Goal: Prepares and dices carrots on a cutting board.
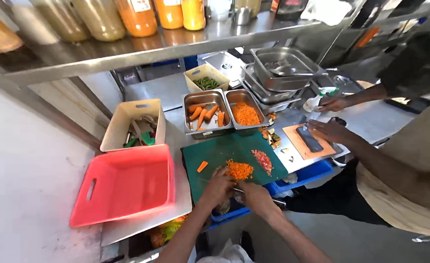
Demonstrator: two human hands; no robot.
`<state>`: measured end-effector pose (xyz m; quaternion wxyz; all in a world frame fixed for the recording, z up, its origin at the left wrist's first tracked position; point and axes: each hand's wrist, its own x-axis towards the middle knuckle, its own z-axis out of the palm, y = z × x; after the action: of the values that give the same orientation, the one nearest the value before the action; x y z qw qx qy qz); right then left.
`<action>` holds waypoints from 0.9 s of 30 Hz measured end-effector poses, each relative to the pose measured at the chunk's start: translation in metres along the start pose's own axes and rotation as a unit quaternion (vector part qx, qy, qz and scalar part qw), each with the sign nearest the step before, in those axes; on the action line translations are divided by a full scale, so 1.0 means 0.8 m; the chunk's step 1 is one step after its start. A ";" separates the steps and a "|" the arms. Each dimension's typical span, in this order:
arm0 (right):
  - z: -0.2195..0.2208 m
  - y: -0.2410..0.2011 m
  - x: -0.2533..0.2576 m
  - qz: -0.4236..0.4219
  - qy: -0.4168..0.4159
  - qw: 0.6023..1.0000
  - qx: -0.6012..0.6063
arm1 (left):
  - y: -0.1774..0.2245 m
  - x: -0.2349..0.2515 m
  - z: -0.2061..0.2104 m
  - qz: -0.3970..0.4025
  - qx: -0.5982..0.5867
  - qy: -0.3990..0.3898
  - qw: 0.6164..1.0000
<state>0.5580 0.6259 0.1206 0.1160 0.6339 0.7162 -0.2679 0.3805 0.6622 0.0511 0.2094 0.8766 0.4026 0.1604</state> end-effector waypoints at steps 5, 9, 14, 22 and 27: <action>-0.020 0.078 -0.022 0.002 0.066 0.998 0.014 | -0.013 0.035 -0.021 -0.011 0.010 -0.057 0.998; -0.007 0.168 -0.051 -0.010 0.086 0.993 0.081 | -0.030 0.038 -0.015 -0.009 -0.012 -0.040 0.999; 0.066 0.171 -0.070 -0.027 0.116 0.960 0.255 | -0.045 0.002 -0.044 -0.200 -0.036 0.145 0.968; 0.134 0.036 -0.049 0.003 -0.021 0.971 0.239 | -0.091 -0.032 -0.042 -0.398 0.001 0.079 0.914; 0.084 0.051 0.000 0.062 0.040 0.978 0.197 | -0.090 -0.030 -0.042 -0.386 -0.033 0.073 0.919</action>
<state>0.5857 0.5924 0.0549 -0.0233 0.6980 0.6126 -0.3700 0.3038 0.6940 0.0416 0.2535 0.6316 0.7183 0.1442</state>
